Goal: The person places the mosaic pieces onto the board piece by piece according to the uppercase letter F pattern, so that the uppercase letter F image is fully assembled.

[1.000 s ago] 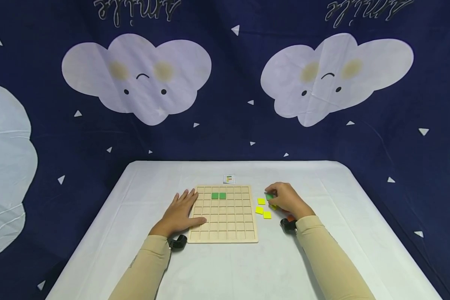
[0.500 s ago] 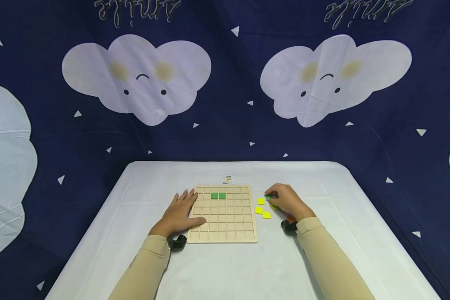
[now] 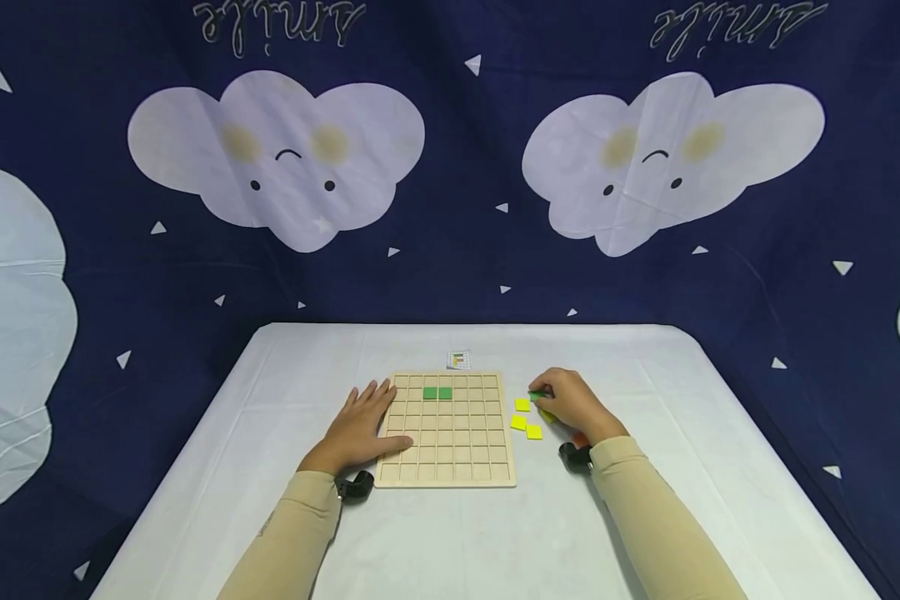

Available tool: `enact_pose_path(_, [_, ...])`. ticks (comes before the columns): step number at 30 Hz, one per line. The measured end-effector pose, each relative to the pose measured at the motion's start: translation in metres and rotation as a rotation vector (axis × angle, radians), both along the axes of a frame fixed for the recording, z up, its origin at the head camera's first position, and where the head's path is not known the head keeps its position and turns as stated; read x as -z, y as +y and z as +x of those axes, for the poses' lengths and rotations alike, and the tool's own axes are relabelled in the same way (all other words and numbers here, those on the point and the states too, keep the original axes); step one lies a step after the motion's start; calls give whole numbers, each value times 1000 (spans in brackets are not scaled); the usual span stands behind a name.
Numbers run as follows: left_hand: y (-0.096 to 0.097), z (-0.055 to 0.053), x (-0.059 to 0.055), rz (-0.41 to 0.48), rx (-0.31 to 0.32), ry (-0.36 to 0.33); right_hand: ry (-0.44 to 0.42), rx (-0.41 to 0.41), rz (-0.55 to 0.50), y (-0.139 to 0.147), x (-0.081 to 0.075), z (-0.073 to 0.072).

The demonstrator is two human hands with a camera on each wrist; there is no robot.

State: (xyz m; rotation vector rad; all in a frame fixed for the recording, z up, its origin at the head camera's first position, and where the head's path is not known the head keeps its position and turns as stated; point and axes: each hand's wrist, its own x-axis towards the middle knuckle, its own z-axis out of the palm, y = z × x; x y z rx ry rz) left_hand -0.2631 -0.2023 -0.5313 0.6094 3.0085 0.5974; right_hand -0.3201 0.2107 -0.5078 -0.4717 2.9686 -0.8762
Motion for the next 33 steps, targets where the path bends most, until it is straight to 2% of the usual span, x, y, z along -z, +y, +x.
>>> enact_pose_path(10, [0, 0, 1, -15, -10, -20, 9, -9, -7, -7, -1, -1])
enact_pose_path(20, [0, 0, 0, -1, -3, -2, 43, -33, -49, -25, -4, -4])
enact_pose_path(33, [0, 0, -1, -8, -9, -10, 82, -137, -57, -62, -10, -5])
